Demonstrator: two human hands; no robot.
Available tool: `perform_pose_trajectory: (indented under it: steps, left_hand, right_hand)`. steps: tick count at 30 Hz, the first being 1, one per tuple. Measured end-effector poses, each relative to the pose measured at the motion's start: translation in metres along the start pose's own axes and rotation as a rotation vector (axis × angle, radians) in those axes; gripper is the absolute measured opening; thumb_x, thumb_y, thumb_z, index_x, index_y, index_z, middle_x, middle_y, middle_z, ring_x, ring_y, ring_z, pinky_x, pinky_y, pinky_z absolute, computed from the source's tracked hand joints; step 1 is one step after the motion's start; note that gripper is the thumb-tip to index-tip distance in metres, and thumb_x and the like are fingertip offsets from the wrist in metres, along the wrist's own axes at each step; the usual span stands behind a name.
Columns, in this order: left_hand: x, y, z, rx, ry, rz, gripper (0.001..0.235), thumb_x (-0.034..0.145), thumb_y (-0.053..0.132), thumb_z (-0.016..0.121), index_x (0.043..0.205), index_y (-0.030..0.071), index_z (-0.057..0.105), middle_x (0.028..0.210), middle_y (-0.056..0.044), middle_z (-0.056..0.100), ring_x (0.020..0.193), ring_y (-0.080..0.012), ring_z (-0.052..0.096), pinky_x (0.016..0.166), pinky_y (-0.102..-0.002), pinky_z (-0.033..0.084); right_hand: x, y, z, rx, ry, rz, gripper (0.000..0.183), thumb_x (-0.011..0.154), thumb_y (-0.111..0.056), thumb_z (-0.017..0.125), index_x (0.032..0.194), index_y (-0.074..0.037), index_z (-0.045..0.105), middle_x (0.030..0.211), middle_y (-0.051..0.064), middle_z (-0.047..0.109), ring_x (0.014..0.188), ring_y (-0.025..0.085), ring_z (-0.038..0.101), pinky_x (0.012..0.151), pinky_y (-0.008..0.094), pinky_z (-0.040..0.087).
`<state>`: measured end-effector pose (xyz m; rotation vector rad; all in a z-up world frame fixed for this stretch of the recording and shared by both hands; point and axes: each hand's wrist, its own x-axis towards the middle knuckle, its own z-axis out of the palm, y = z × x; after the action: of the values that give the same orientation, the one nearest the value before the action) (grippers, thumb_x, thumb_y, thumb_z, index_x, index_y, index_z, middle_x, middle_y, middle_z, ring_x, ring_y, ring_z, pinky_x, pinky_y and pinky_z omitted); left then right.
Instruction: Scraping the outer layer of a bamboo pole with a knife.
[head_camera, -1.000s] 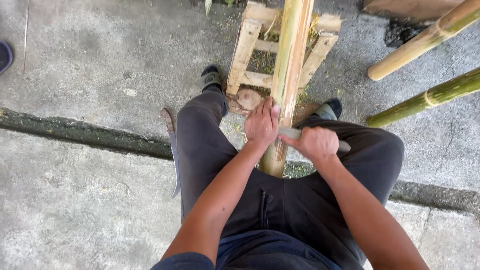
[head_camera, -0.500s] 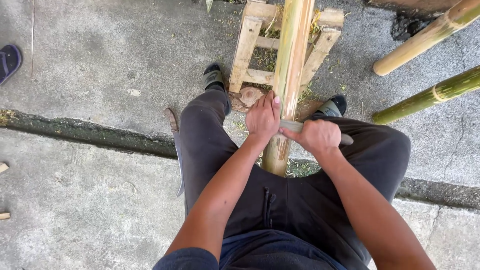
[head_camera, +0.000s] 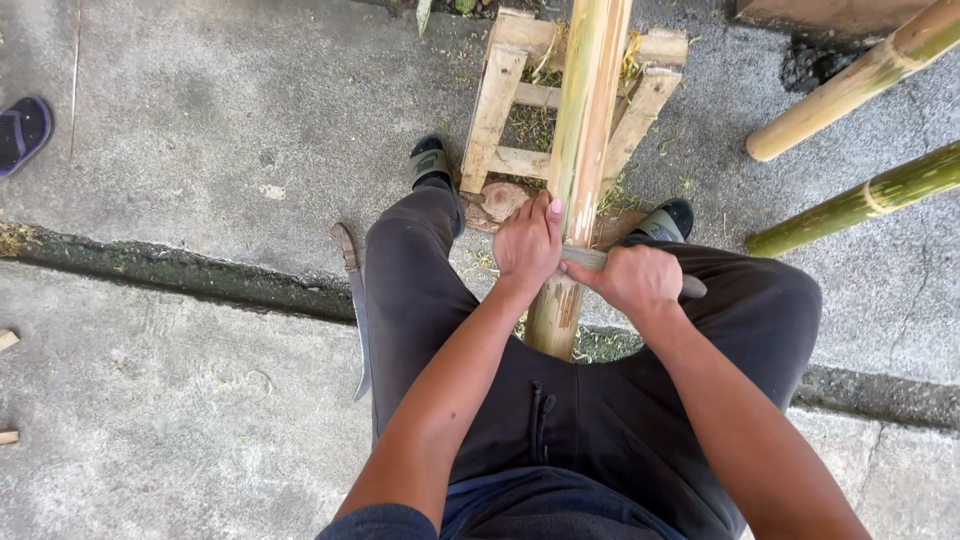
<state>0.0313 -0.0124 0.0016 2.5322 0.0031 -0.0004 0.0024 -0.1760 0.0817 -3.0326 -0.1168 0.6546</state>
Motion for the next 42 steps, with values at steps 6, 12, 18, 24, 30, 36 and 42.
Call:
perform_pose_trajectory:
  steps: [6, 12, 18, 24, 30, 36, 42]
  left_hand:
    - [0.005, 0.001, 0.001, 0.022, -0.076, -0.030, 0.063, 0.110, 0.043, 0.022, 0.135, 0.001, 0.062, 0.122, -0.018, 0.071, 0.103, -0.0339, 0.071, 0.084, -0.043, 0.058]
    - [0.007, -0.004, 0.006, 0.040, -0.028, 0.002, 0.062, 0.110, 0.042, 0.022, 0.135, 0.002, 0.062, 0.123, -0.018, 0.071, 0.098, -0.0338, 0.073, 0.083, -0.042, 0.058]
    - [0.005, -0.006, 0.007, 0.044, -0.042, 0.021, 0.061, 0.110, 0.042, 0.024, 0.131, 0.001, 0.065, 0.118, -0.020, 0.072, 0.098, -0.0343, 0.073, 0.083, -0.044, 0.059]
    - [0.005, -0.004, 0.005, 0.025, 0.054, 0.035, 0.060, 0.111, 0.042, 0.026, 0.125, 0.002, 0.069, 0.116, -0.020, 0.074, 0.097, -0.0343, 0.074, 0.081, -0.043, 0.060]
    - [0.008, -0.011, 0.012, 0.037, 0.079, 0.105, 0.063, 0.111, 0.040, 0.023, 0.123, 0.000, 0.070, 0.111, -0.020, 0.075, 0.090, -0.0338, 0.075, 0.079, -0.043, 0.060]
    - [-0.002, -0.007, 0.008, 0.000, 0.027, 0.049, 0.062, 0.111, 0.042, 0.024, 0.119, 0.002, 0.071, 0.116, -0.018, 0.075, 0.093, -0.0345, 0.074, 0.081, -0.043, 0.059]
    - [0.008, -0.009, 0.009, 0.014, 0.053, 0.063, 0.063, 0.109, 0.041, 0.025, 0.118, 0.001, 0.072, 0.112, -0.020, 0.075, 0.085, -0.0359, 0.074, 0.074, -0.045, 0.059]
  right_hand:
    - [0.005, -0.001, -0.003, 0.005, -0.019, 0.016, 0.088, 0.077, -0.091, 0.051, 0.070, -0.008, 0.078, 0.064, 0.014, 0.072, 0.062, 0.029, 0.073, 0.057, 0.041, 0.055]
    - [0.003, -0.001, 0.004, 0.004, -0.011, 0.014, 0.088, 0.079, -0.090, 0.050, 0.072, -0.007, 0.078, 0.067, 0.014, 0.072, 0.064, 0.029, 0.073, 0.060, 0.042, 0.056]
    - [0.004, -0.003, -0.006, 0.012, -0.038, 0.019, 0.087, 0.078, -0.091, 0.051, 0.072, -0.009, 0.079, 0.065, 0.015, 0.072, 0.063, 0.030, 0.073, 0.059, 0.042, 0.056]
    - [0.002, -0.003, 0.003, 0.008, -0.015, 0.016, 0.087, 0.079, -0.090, 0.050, 0.072, -0.009, 0.079, 0.067, 0.014, 0.072, 0.063, 0.029, 0.073, 0.058, 0.042, 0.056]
    - [0.003, -0.006, -0.003, 0.021, -0.022, 0.043, 0.087, 0.080, -0.090, 0.049, 0.074, -0.009, 0.080, 0.069, 0.015, 0.073, 0.066, 0.030, 0.074, 0.060, 0.042, 0.056]
    - [0.000, -0.006, 0.001, 0.011, -0.072, 0.027, 0.086, 0.079, -0.090, 0.049, 0.072, -0.009, 0.079, 0.069, 0.014, 0.074, 0.068, 0.030, 0.074, 0.061, 0.043, 0.057]
    - [0.003, -0.005, 0.003, 0.014, -0.010, 0.029, 0.086, 0.080, -0.090, 0.051, 0.070, -0.009, 0.079, 0.066, 0.015, 0.072, 0.064, 0.030, 0.074, 0.058, 0.041, 0.056]
